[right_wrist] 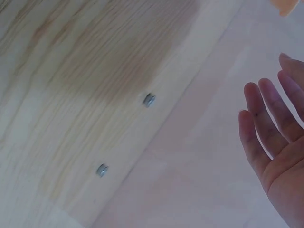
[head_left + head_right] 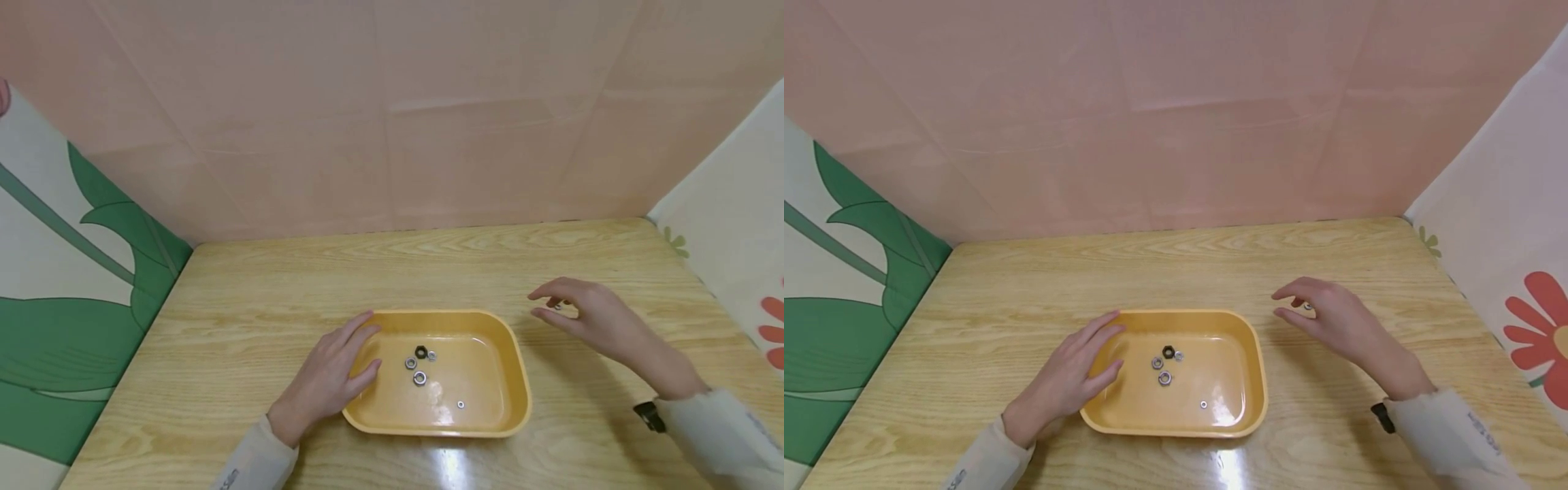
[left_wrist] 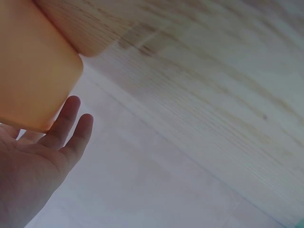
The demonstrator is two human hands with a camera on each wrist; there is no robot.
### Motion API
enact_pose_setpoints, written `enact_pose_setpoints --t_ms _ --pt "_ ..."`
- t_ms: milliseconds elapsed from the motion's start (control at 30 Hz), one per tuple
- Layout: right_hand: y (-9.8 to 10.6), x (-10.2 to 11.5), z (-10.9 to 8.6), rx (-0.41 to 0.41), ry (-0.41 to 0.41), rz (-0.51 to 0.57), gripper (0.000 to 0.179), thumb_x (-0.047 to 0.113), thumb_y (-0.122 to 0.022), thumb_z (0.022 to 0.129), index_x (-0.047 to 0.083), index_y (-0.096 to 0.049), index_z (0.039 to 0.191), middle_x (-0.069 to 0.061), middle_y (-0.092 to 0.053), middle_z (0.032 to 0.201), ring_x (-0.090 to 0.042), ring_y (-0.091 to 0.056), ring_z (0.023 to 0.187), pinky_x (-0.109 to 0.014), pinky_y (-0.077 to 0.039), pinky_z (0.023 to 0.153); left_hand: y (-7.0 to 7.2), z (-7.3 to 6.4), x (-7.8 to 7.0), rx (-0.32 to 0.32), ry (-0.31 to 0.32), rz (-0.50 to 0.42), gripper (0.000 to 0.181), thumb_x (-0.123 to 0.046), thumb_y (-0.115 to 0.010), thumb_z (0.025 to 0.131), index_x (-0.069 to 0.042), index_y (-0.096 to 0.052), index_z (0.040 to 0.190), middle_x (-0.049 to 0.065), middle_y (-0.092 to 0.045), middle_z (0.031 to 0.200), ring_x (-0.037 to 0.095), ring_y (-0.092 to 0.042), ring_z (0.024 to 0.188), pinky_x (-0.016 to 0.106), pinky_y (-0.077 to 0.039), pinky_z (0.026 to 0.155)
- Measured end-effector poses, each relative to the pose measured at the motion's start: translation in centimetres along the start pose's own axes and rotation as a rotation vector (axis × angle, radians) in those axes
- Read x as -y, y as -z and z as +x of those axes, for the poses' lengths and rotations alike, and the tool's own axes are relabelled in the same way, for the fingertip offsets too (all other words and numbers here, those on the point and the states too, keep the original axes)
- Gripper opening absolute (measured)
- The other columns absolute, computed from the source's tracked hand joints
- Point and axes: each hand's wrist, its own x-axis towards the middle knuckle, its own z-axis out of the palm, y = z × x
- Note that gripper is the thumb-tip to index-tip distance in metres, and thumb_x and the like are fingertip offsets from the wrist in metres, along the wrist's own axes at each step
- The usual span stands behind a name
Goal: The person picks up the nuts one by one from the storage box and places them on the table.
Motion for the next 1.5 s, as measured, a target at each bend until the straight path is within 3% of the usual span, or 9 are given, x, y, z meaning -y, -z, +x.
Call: enact_pose_setpoints --t_ms 333,600,933,1233,1500 --pt "0.1 1.8 0.4 -0.027 0.053 0.050 0.033 0.007 -0.086 0.074 0.017 -0.074 0.103 0.003 -0.073 0.099 -0.012 -0.067 0.079 -0.026 -0.054 0.059 -0.1 0.1 0.1 -0.005 -0.008 0.008 0.050 -0.033 -0.062 0.096 -0.013 -0.052 0.141 0.010 -0.043 0.154 0.031 -0.054 0.130 0.053 -0.047 0.102" --pt "-0.2 3.4 0.6 -0.043 0.136 0.104 0.030 0.003 -0.084 0.075 0.013 -0.073 0.101 0.004 -0.073 0.099 -0.011 -0.067 0.080 -0.011 -0.050 0.067 -0.1 0.1 0.1 -0.005 -0.013 0.002 0.050 -0.033 -0.062 0.096 -0.013 -0.053 0.141 0.012 -0.043 0.154 0.032 -0.054 0.130 0.054 -0.047 0.101" --pt "-1.1 4.9 0.7 -0.020 0.137 0.149 0.031 0.004 -0.083 0.077 0.013 -0.073 0.104 0.002 -0.073 0.104 -0.011 -0.068 0.082 -0.023 -0.056 0.063 -0.1 0.1 0.1 -0.010 -0.012 0.007 0.049 -0.033 -0.062 0.096 -0.013 -0.053 0.140 0.012 -0.044 0.153 0.032 -0.055 0.129 0.055 -0.047 0.101" --pt "-1.7 5.5 0.7 -0.032 0.201 0.160 0.021 0.018 -0.080 0.085 0.011 -0.073 0.104 0.004 -0.073 0.102 -0.009 -0.067 0.082 -0.014 -0.052 0.072 -0.1 0.1 0.0 -0.007 -0.006 0.015 0.049 -0.033 -0.062 0.096 -0.014 -0.052 0.141 0.010 -0.043 0.154 0.032 -0.054 0.129 0.054 -0.047 0.101" --pt "-2.1 6.2 0.8 -0.025 0.209 0.169 0.024 0.016 -0.082 0.082 0.012 -0.073 0.104 0.006 -0.071 0.102 -0.006 -0.063 0.081 -0.008 -0.048 0.073 -0.1 0.1 0.0 -0.003 -0.001 0.013 0.049 -0.033 -0.062 0.097 -0.014 -0.052 0.141 0.009 -0.043 0.154 0.031 -0.054 0.130 0.054 -0.047 0.102"
